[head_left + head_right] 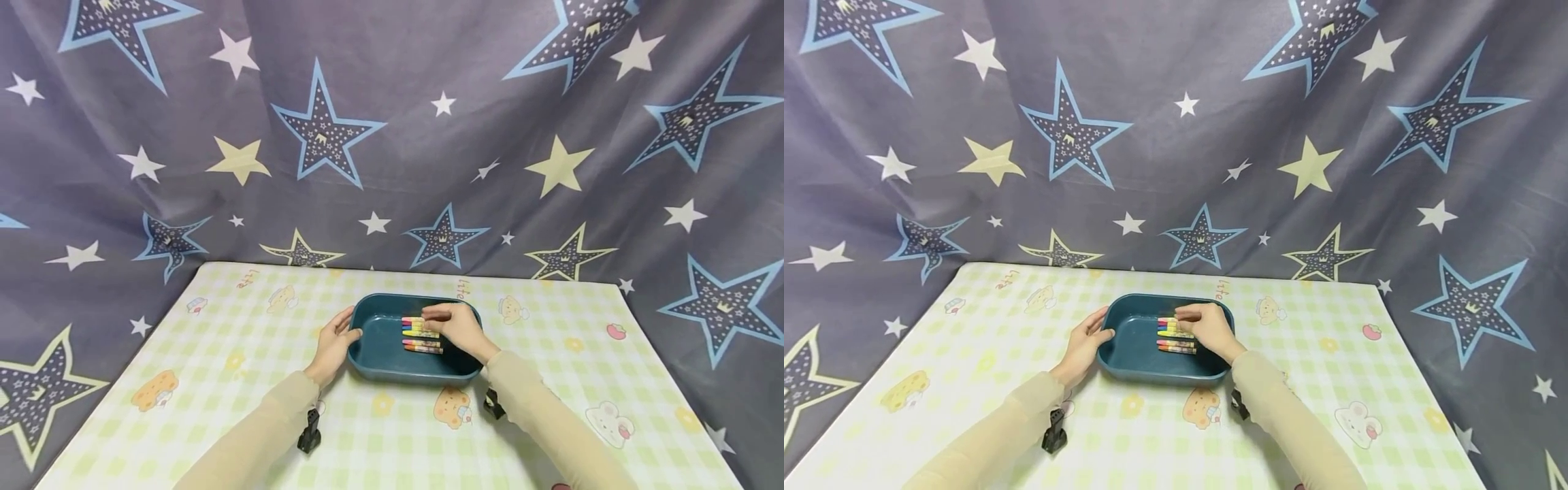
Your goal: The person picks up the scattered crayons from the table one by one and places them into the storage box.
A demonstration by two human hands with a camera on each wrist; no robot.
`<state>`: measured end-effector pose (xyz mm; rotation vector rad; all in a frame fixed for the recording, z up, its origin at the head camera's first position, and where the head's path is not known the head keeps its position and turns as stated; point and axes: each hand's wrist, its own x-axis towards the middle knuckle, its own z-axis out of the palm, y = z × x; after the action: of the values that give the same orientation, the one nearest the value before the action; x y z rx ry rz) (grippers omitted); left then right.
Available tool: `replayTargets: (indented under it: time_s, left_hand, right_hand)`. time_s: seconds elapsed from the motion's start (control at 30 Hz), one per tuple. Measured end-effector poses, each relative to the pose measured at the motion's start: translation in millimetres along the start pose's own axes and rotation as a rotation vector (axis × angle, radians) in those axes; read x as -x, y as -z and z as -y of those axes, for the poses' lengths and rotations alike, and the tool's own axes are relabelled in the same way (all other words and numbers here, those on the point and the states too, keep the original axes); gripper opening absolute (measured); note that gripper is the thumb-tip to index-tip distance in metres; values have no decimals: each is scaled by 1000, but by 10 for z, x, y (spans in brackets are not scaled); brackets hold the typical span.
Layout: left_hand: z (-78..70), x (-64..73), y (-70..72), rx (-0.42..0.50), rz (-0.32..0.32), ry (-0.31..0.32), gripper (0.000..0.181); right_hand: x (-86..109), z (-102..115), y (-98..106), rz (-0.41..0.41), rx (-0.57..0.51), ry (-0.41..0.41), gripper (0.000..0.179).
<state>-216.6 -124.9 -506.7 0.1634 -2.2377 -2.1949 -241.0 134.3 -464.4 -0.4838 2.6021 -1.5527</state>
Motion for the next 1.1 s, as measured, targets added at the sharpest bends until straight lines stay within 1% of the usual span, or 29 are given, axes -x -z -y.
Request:
replayTargets:
  time_s: [0.13,0.17,0.27,0.33,0.43,0.53,0.6,0.63,0.7,0.77,0.9,1.0,1.1]
  left_hand:
    - [10,4,-16,4,6,4,57]
    - [18,11,-13,5,6,8,57]
    - [32,29,-16,-2,2,23,57]
    - [35,31,-18,-7,4,20,57]
    - [22,23,-22,-20,6,19,57]
    - [-7,9,-23,-29,13,10,57]
    - [-31,-5,-25,-32,18,1,57]
    - [-40,-11,-24,-29,20,-5,57]
    - [-55,-22,-26,-24,16,-7,57]
    - [-65,-24,-32,-19,15,-7,56]
    - [-58,-19,-48,-9,18,9,57]
    - [-33,-22,-44,-1,16,16,57]
    - [-29,-23,-31,0,14,12,57]
  right_hand:
    - [133,59,224,-9,-38,12,28]
    - [171,57,277,-8,-47,4,28]
    - [299,2,432,-15,-55,-9,29]
    - [382,-64,525,-26,-47,-23,30]
    - [496,-173,652,-63,-53,-40,31]
    - [580,-246,766,-127,-81,-38,31]
    - [623,-275,830,-158,-71,-33,29]
    - [641,-286,857,-160,-49,-30,29]
    - [682,-313,895,-143,-3,-39,27]
    - [734,-368,922,-109,53,-44,27]
    - [863,-532,959,-64,111,-78,26]
    - [955,-654,986,-33,110,-106,28]
    - [1021,-755,1019,2,108,-105,33]
